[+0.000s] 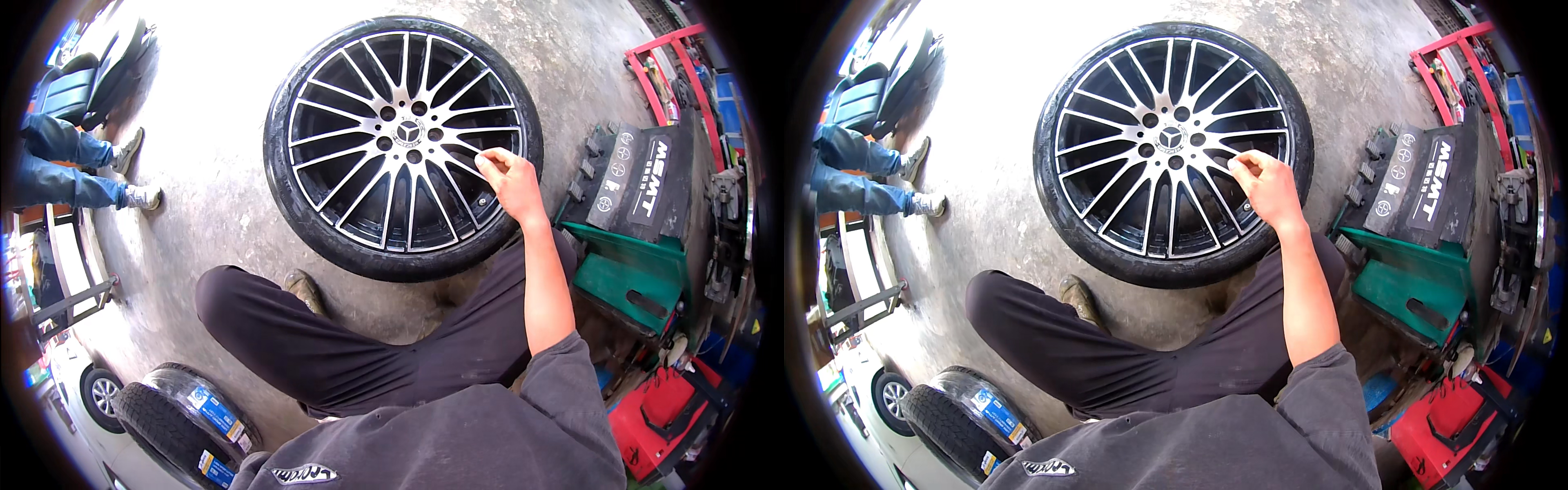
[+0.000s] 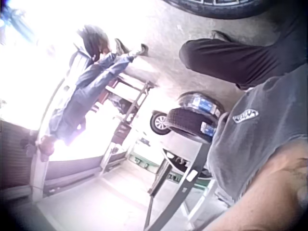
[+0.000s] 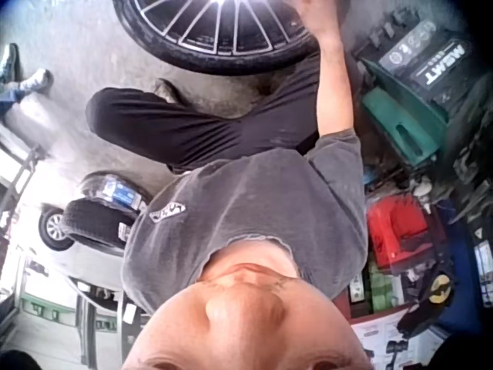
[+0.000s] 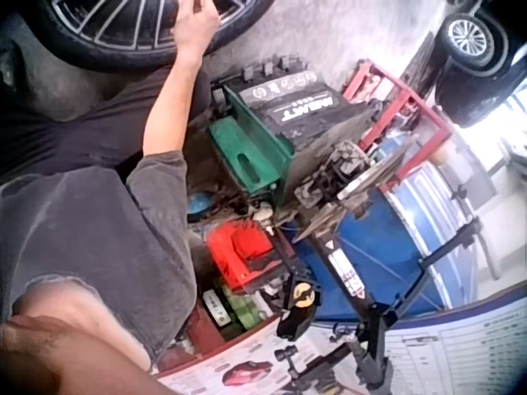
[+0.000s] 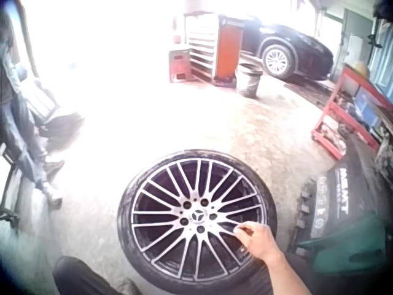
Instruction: The person prys at a tire using a screwdriver, lifts the tire, sits on the floor to handle the tire by hand, and then places the tire onto a tire changer machine to use a pry bar on the rim.
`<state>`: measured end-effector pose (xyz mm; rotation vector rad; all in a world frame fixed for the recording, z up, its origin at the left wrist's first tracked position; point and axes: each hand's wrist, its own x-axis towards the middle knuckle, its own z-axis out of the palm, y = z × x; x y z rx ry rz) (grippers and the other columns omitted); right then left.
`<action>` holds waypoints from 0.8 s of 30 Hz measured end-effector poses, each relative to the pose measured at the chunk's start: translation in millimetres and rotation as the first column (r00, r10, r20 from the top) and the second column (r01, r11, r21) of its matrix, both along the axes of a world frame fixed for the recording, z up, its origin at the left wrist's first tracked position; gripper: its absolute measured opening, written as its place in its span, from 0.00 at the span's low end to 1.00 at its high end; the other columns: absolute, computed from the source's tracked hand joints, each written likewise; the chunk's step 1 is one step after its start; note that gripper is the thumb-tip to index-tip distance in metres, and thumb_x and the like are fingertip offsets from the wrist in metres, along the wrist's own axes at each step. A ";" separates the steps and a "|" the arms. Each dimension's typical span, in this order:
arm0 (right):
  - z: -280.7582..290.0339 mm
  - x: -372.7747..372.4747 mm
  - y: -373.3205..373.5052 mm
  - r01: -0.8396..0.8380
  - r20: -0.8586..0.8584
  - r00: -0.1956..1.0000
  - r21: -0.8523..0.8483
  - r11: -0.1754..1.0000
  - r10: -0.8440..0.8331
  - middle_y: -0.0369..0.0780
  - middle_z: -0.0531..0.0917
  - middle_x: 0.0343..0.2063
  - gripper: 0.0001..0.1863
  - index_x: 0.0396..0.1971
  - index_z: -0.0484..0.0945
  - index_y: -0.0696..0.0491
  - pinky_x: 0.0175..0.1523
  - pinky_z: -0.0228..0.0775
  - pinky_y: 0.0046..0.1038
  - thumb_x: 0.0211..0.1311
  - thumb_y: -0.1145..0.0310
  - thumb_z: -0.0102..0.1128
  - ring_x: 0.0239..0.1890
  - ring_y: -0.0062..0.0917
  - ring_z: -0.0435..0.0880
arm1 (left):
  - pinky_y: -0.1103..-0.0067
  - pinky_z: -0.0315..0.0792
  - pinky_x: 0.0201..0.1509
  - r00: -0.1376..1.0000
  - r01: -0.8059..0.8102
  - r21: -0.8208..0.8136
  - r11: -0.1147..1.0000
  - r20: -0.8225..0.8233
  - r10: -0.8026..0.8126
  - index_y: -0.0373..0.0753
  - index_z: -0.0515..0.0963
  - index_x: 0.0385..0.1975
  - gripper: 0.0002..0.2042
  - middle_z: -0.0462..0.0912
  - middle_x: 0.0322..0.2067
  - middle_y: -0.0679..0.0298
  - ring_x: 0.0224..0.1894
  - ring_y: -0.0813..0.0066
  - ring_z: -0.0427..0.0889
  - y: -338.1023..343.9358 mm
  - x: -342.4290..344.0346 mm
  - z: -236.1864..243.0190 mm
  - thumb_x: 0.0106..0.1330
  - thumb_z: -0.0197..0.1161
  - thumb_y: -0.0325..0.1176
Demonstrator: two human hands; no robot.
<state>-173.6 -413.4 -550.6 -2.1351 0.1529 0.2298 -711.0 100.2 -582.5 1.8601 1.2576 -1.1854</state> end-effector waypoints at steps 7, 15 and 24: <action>-3.8 7.3 4.7 -0.035 0.030 0.999 0.032 0.999 0.034 0.44 0.89 0.31 0.13 0.41 0.85 0.60 0.43 0.77 0.26 0.67 0.65 0.65 0.34 0.24 0.88 | 0.64 0.76 0.53 0.788 0.518 0.296 0.803 0.199 -0.582 0.31 0.84 0.41 0.10 0.86 0.32 0.45 0.45 0.48 0.86 22.5 155.8 20.5 0.67 0.60 0.28; -32.3 121.0 52.3 -0.140 0.007 0.990 0.264 0.954 0.143 0.40 0.89 0.32 0.15 0.41 0.86 0.61 0.43 0.78 0.25 0.65 0.63 0.66 0.34 0.21 0.87 | 0.71 0.71 0.61 -0.033 -0.182 0.100 0.978 0.994 -0.108 0.32 0.82 0.48 0.12 0.85 0.47 0.56 0.51 0.64 0.82 -127.4 430.3 136.2 0.68 0.55 0.24; -109.6 287.2 99.1 0.241 -0.019 0.966 -0.303 0.922 -0.259 0.53 0.86 0.46 0.30 0.48 0.83 0.63 0.57 0.76 0.36 0.60 0.49 0.66 0.54 0.38 0.84 | 0.49 0.49 0.77 0.151 0.130 0.649 0.750 0.734 -0.662 0.36 0.72 0.64 0.30 0.67 0.68 0.45 0.73 0.47 0.61 -253.3 419.6 -71.7 0.62 0.64 0.40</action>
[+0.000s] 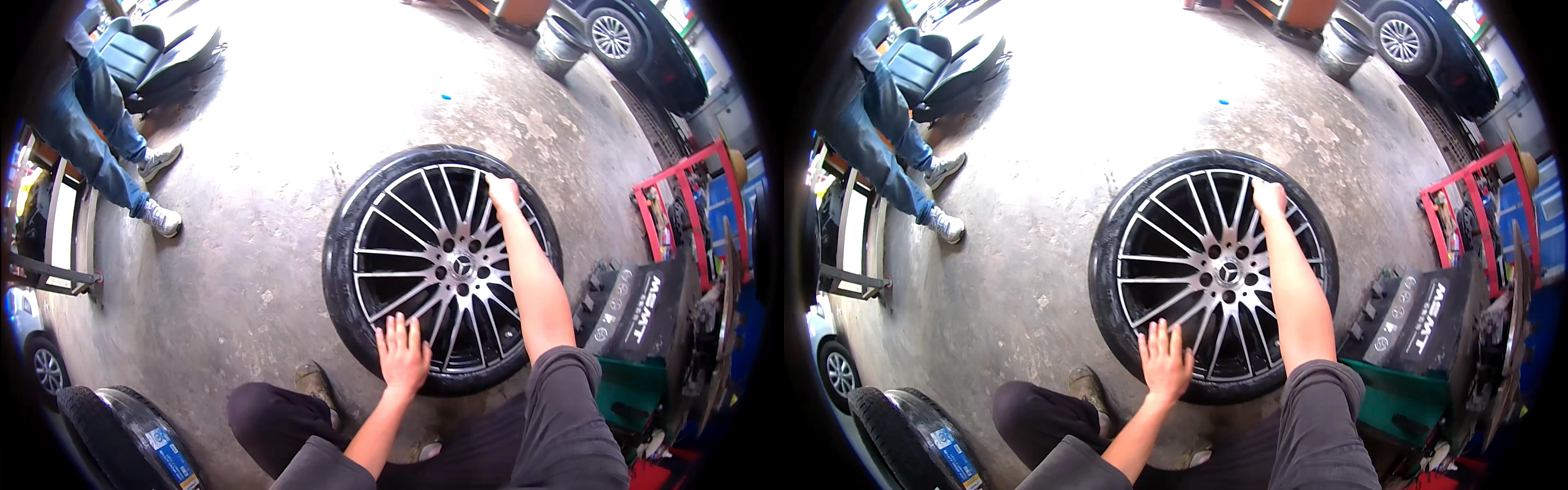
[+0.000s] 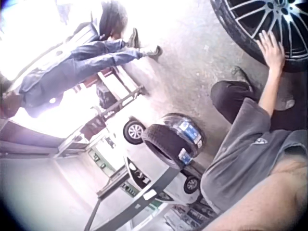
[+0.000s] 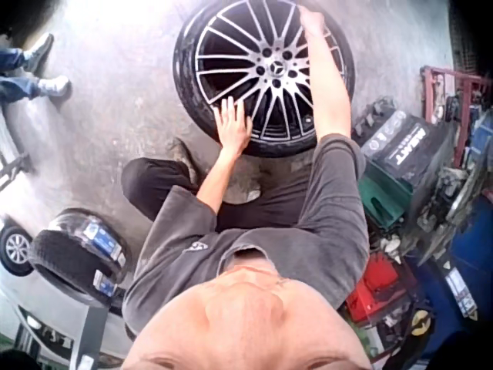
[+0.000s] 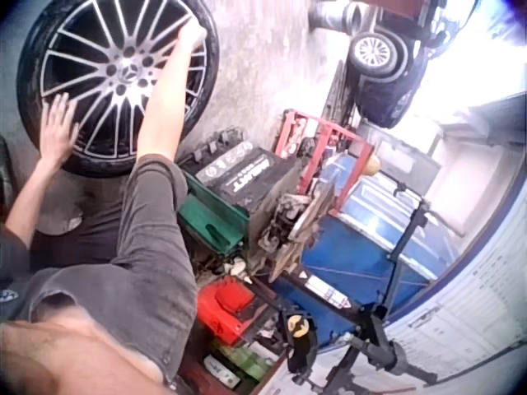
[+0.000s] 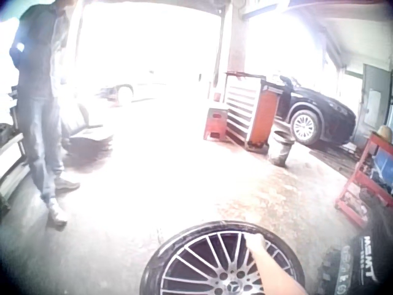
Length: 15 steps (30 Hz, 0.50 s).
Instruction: The person prys at a tire using a screwdriver, lifts the tire, sits on the floor to handle the tire by hand, and then places the tire onto a tire changer machine to use a pry bar on the rim.
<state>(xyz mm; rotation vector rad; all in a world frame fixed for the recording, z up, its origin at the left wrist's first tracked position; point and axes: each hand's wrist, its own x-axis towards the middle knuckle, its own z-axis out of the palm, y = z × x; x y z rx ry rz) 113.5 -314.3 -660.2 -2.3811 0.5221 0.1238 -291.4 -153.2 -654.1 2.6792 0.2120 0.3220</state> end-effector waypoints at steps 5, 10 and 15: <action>-25.8 18.4 7.2 0.030 -0.114 0.992 -0.151 0.988 -0.048 0.57 0.78 0.59 0.34 0.56 0.79 0.63 0.69 0.65 0.38 0.61 0.48 0.61 0.64 0.45 0.77 | 0.49 0.50 0.75 0.989 0.032 -0.031 0.999 -0.142 -0.036 0.40 0.77 0.60 0.27 0.69 0.67 0.48 0.70 0.50 0.66 -4.1 -3.9 -5.0 0.62 0.63 0.45; -74.4 10.4 -7.6 0.382 -0.284 0.916 0.390 0.838 -0.285 0.49 0.85 0.41 0.22 0.48 0.82 0.63 0.39 0.77 0.50 0.66 0.59 0.56 0.39 0.40 0.86 | 0.49 0.50 0.75 0.987 0.038 -0.015 0.999 -0.159 -0.039 0.41 0.81 0.50 0.23 0.67 0.67 0.45 0.69 0.47 0.65 -5.8 0.4 -4.1 0.60 0.64 0.49; -91.2 12.4 -18.0 0.135 -0.391 0.920 0.208 0.969 -0.045 0.61 0.83 0.47 0.20 0.48 0.80 0.69 0.53 0.75 0.59 0.58 0.76 0.50 0.52 0.58 0.83 | 0.46 0.49 0.74 0.988 0.059 0.026 0.998 -0.143 -0.055 0.38 0.82 0.37 0.22 0.66 0.67 0.42 0.68 0.42 0.63 -8.9 3.1 -5.5 0.58 0.65 0.53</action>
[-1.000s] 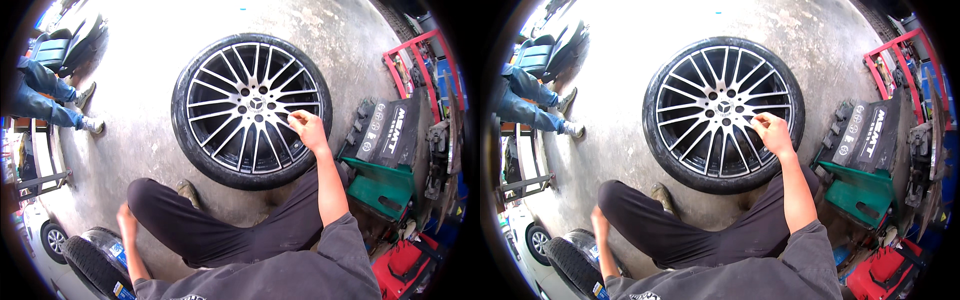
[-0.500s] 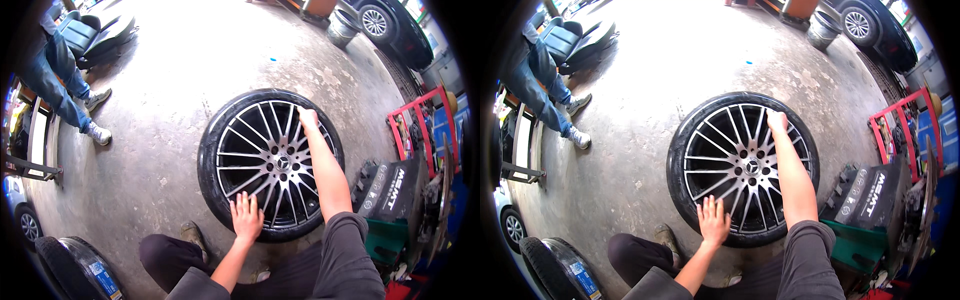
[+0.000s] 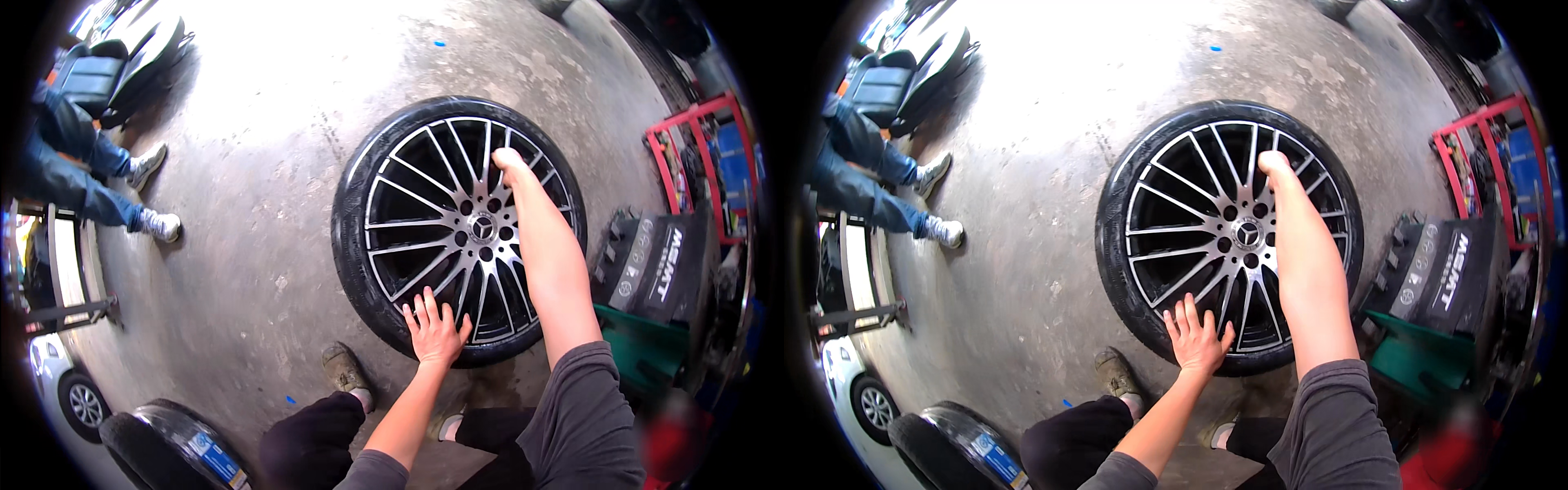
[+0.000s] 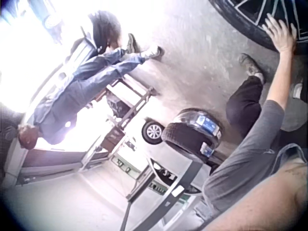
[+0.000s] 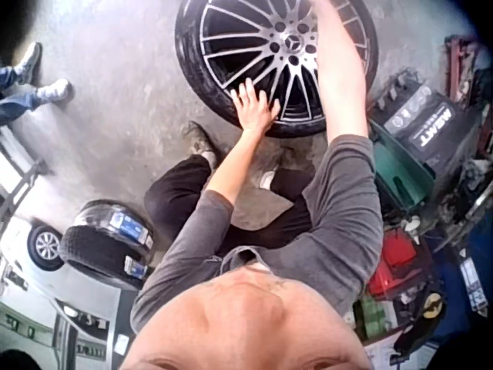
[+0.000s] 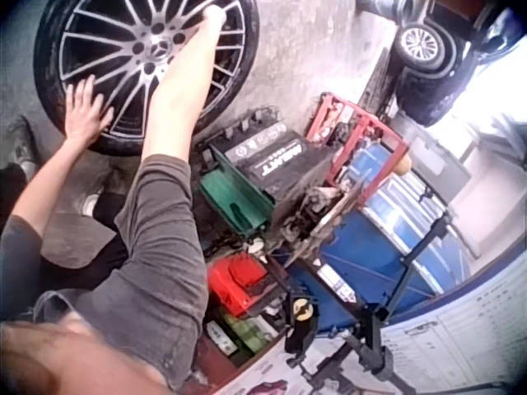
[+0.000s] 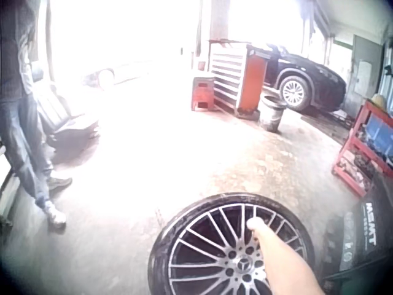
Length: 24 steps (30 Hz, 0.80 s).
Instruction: The person prys at a tire using a screwdriver, lifts the tire, sits on the floor to handle the tire by hand, and then places the tire onto a tire changer machine to use a pry bar on the rim.
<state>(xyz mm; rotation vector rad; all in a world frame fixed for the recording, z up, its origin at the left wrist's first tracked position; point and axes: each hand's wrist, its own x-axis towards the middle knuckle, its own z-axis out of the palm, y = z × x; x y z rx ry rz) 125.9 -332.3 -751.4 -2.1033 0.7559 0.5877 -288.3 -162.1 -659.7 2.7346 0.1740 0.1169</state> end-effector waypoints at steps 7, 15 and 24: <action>102.9 -71.9 25.2 -0.082 0.133 0.987 -0.056 0.995 0.089 0.61 0.85 0.40 0.17 0.40 0.83 0.68 0.45 0.79 0.49 0.54 0.74 0.54 0.45 0.46 0.88 | 0.45 0.47 0.75 1.000 0.028 0.018 0.999 -0.004 -0.028 0.40 0.80 0.34 0.18 0.61 0.69 0.42 0.70 0.40 0.59 7.7 -43.9 -17.9 0.61 0.66 0.50; 298.6 -314.2 57.2 0.170 0.413 0.893 0.062 0.984 -0.180 0.59 0.83 0.39 0.17 0.47 0.73 0.63 0.51 0.73 0.44 0.61 0.72 0.60 0.47 0.57 0.82 | 0.53 0.50 0.77 0.912 0.221 -0.154 0.963 -0.318 -0.260 0.42 0.75 0.62 0.26 0.45 0.74 0.37 0.75 0.33 0.48 56.0 -155.2 46.7 0.60 0.66 0.31; 341.2 -551.0 85.1 0.562 0.363 0.714 0.214 0.799 -0.599 0.55 0.82 0.51 0.20 0.57 0.74 0.58 0.59 0.70 0.39 0.64 0.76 0.58 0.58 0.53 0.77 | 0.73 0.80 0.39 0.730 -0.500 -0.416 0.760 -0.674 0.111 0.30 0.81 0.48 0.14 0.85 0.43 0.55 0.42 0.67 0.84 274.7 -127.5 223.0 0.69 0.51 0.26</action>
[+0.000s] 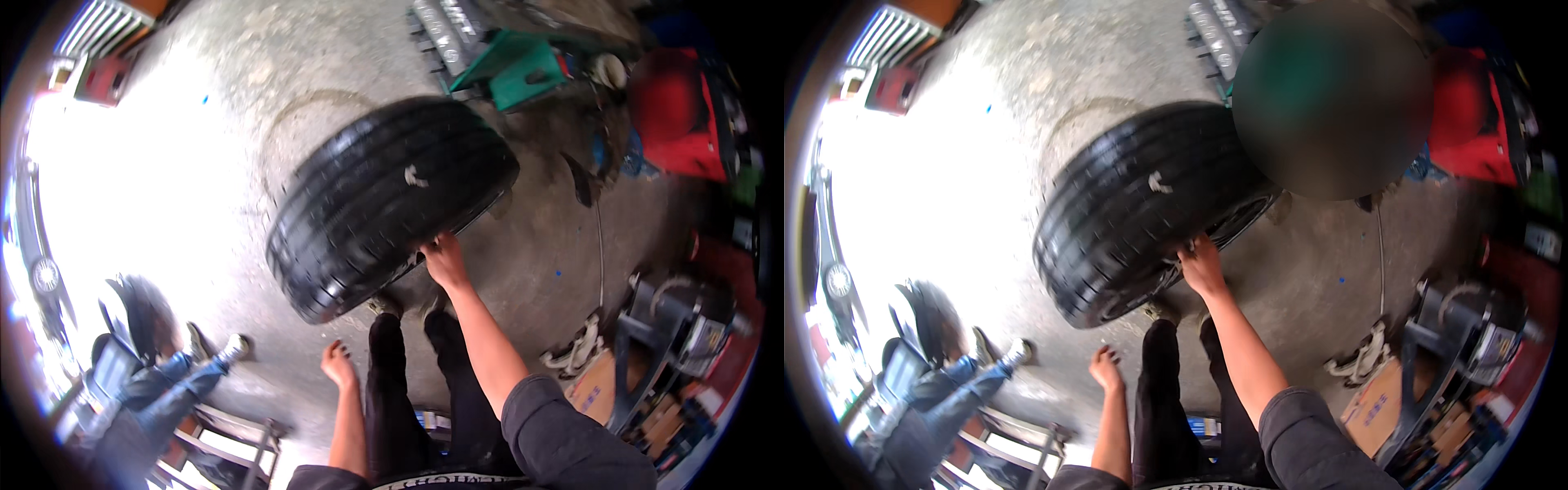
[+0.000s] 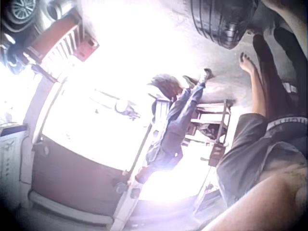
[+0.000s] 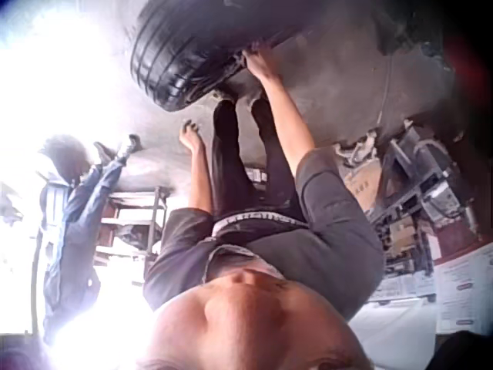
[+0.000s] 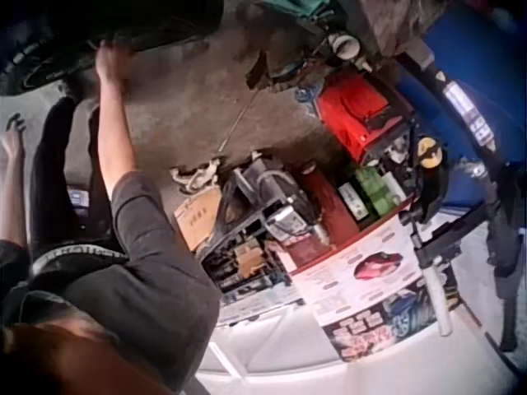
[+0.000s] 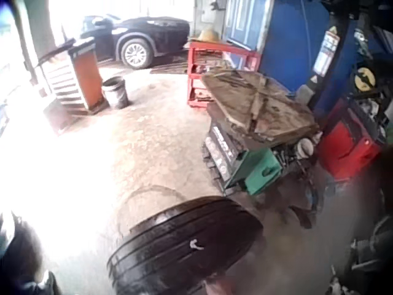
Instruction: The person prys at a tire using a screwdriver, lifts the tire, sits on the floor to handle the tire by hand, and then places the tire onto a tire changer machine to use a pry bar on the rim.
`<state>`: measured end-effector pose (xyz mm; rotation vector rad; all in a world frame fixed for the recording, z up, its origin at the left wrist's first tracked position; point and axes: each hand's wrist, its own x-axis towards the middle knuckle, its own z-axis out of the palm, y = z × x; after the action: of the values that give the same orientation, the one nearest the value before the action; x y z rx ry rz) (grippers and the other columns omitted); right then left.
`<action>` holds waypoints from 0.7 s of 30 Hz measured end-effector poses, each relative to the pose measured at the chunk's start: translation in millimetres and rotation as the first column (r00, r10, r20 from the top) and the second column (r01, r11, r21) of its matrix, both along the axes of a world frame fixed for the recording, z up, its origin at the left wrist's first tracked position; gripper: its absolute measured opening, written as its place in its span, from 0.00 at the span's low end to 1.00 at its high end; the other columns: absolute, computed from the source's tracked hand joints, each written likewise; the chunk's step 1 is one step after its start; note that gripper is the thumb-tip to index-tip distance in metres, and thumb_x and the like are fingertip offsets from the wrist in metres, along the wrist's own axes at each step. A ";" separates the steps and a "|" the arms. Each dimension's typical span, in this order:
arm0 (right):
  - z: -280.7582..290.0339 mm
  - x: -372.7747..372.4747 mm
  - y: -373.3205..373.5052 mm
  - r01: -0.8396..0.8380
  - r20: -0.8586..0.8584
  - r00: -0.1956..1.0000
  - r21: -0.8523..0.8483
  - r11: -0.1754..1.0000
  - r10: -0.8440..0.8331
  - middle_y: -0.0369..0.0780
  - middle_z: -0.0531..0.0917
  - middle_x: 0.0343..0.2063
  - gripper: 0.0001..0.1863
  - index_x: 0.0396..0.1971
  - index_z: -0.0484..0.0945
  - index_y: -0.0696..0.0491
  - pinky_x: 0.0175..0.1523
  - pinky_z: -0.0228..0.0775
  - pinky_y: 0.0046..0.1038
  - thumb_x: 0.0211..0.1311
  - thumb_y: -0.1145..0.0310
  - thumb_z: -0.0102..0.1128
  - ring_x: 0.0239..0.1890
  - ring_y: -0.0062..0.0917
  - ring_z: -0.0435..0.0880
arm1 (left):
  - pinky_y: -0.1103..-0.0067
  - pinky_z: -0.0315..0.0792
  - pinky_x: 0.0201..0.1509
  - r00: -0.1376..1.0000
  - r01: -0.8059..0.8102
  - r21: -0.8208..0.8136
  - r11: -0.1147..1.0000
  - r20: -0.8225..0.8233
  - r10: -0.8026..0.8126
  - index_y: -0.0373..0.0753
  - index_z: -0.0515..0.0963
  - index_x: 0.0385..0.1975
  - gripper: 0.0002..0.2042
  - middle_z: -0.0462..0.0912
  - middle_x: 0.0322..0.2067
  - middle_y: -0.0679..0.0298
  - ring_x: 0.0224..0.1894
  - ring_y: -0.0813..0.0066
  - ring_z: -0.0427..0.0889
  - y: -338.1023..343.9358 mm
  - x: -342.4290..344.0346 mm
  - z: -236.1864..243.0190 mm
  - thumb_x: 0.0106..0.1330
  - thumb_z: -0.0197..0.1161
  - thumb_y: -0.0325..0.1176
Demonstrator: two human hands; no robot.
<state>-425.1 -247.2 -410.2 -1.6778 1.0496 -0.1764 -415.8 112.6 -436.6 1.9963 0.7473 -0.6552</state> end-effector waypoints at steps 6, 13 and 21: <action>8.2 -110.8 73.5 0.636 -0.030 0.355 0.740 0.218 -0.934 0.42 0.76 0.64 0.28 0.69 0.66 0.53 0.70 0.67 0.35 0.71 0.73 0.55 0.66 0.32 0.75 | 0.76 0.73 0.51 0.811 0.386 0.025 0.922 0.467 -0.353 0.33 0.80 0.52 0.15 0.83 0.46 0.62 0.46 0.73 0.80 -61.5 156.1 81.9 0.77 0.52 0.36; 10.9 -237.9 104.8 0.531 0.168 0.133 0.820 0.214 -0.977 0.42 0.83 0.50 0.25 0.58 0.76 0.58 0.52 0.83 0.36 0.76 0.53 0.48 0.51 0.32 0.85 | 0.72 0.67 0.65 0.373 0.919 -0.249 0.307 0.290 -0.881 0.29 0.78 0.56 0.24 0.83 0.53 0.55 0.55 0.66 0.80 -214.2 92.0 99.1 0.81 0.44 0.46; -48.9 -236.2 178.8 0.665 0.058 0.069 0.741 0.089 -0.996 0.42 0.78 0.59 0.27 0.62 0.72 0.58 0.59 0.75 0.32 0.77 0.52 0.47 0.60 0.33 0.78 | 0.76 0.72 0.47 0.164 0.966 -0.199 0.165 -0.022 -0.986 0.29 0.84 0.42 0.33 0.87 0.33 0.60 0.38 0.74 0.82 -257.0 50.4 100.1 0.81 0.40 0.56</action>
<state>-661.3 -68.4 -459.1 -0.0725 1.3462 -1.0715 -365.4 -144.5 -336.6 2.1098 -0.7668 -1.5739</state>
